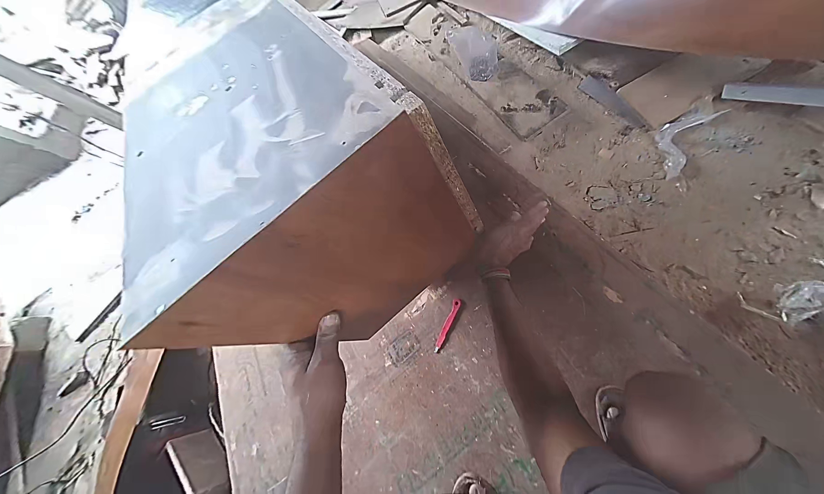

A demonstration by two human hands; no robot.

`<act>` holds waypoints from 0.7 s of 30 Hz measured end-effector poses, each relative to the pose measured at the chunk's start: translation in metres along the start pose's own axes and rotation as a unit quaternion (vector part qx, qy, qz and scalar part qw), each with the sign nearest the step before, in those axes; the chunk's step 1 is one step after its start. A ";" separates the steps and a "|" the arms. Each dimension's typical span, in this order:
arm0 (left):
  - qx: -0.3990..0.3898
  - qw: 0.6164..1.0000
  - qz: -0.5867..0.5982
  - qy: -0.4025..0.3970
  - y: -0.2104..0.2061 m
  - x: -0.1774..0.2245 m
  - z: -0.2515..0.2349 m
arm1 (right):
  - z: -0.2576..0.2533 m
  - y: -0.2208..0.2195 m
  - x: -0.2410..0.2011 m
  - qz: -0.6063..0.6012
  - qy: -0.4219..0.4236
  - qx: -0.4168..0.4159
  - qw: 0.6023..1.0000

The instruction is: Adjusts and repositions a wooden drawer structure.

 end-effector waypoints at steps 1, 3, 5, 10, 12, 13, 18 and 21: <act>-0.002 1.000 0.011 0.003 0.002 -0.002 -0.002 | 0.001 0.010 0.001 -0.030 -0.022 0.008 0.999; -0.003 0.999 0.032 0.014 0.005 -0.010 -0.001 | 0.012 0.018 0.012 -0.182 -0.078 -0.024 0.980; -0.002 0.999 0.048 0.012 0.006 -0.013 -0.002 | 0.033 -0.003 0.026 -0.397 -0.191 -0.079 0.894; -0.006 0.998 0.060 -0.017 0.007 -0.014 -0.004 | 0.105 -0.057 -0.009 -0.666 -0.140 -0.229 0.696; -0.009 0.998 0.056 -0.019 0.007 -0.014 -0.003 | 0.108 -0.059 -0.023 -0.723 -0.137 -0.210 0.644; -0.010 0.998 0.051 -0.023 0.006 -0.013 -0.004 | 0.105 -0.057 -0.026 -0.730 -0.140 -0.189 0.641; -0.008 0.999 0.034 -0.033 0.003 -0.009 -0.002 | 0.106 -0.046 -0.028 -0.655 -0.169 -0.103 0.729; -0.012 0.999 0.021 -0.038 0.003 -0.007 -0.004 | 0.099 -0.047 -0.029 -0.613 -0.198 -0.089 0.760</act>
Point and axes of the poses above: each hand's wrist, its own z-axis away from the middle knuckle, its own y-axis out of the back of the hand, x = y × z, the point moved 7 cm from there along -z, towards the middle knuckle, and after that the axes turned 13 degrees about -x, right-handed, at the moved point
